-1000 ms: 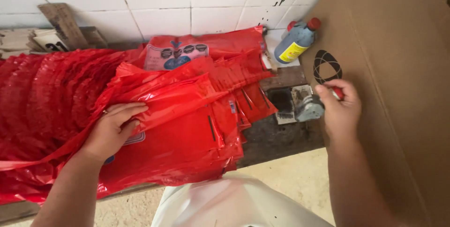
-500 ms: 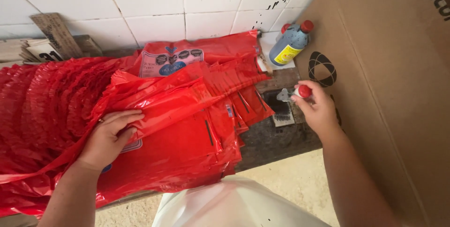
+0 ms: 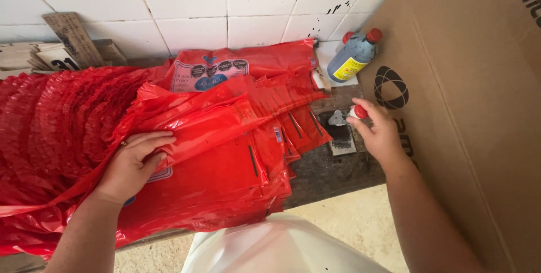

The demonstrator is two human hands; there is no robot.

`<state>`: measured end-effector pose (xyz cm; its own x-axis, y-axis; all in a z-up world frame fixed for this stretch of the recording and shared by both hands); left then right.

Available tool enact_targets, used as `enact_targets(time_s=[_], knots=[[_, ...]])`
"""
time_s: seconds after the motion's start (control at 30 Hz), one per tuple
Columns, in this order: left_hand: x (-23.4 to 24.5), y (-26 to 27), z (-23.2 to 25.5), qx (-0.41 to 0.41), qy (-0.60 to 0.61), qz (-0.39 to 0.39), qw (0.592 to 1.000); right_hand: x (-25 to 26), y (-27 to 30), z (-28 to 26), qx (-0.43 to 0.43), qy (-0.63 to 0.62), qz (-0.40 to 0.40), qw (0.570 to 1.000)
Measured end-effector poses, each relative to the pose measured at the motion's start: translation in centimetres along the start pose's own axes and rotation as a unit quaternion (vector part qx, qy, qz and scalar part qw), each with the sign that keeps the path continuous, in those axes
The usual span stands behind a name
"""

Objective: The person is using a hand stamp to mark a large stack of red plastic bags one by one.

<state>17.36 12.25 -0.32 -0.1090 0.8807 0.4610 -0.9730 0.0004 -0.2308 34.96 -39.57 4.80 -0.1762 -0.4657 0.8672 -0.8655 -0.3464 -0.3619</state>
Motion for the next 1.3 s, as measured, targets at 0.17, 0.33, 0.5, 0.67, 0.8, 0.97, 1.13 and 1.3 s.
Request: enact_targets(time_s=[0.17,0.33,0.5,0.67,0.8,0.97,1.13,1.3], knots=[[-0.2,0.1,-0.3,0.001,0.0,0.004,1.0,-1.5,0.4,0.7,0.028,0.023,-0.003,0.999],[-0.3,0.1,-1.2,-0.003,-0.005,0.001,1.0,-1.2,-0.7,-0.1,0.027,0.031,0.006,0.999],[-0.5,0.3,-1.2,-0.009,0.01,0.014,1.0,-0.2,-1.2,-0.3,-0.095,-0.105,-0.018,0.99],[-0.8,0.4,-2.4,-0.036,-0.02,0.001,0.999,-0.1,0.2,1.7,-0.172,-0.135,0.033,0.975],[-1.3,1.2,-3.0,-0.084,-0.033,0.006,0.996,-0.2,2.2,0.5,-0.232,-0.261,0.066,0.935],[-1.5,2.5,-5.0,-0.053,-0.159,-0.01,0.986,-1.8,4.1,-3.4,-0.327,-0.354,0.051,0.875],[-2.4,4.0,-5.5,0.049,-0.261,-0.115,0.957,-3.6,4.7,-7.7,-0.318,-0.387,0.016,0.865],[-0.5,6.7,-2.8,0.095,-0.213,-0.048,0.971,-6.3,4.2,-13.4,-0.283,-0.49,-0.031,0.824]])
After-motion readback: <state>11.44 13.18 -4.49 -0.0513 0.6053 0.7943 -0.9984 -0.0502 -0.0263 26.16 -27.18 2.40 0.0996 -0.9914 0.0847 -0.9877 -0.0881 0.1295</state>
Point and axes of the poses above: each hand's wrist, its own y-axis away from the middle knuckle, its own x-axis out of the back of the hand, z = x × y, the point moved 4 cm from there along -y, towards the middle knuckle, and after that the axes turned 10 degrees about y, right-handed, at the moved point
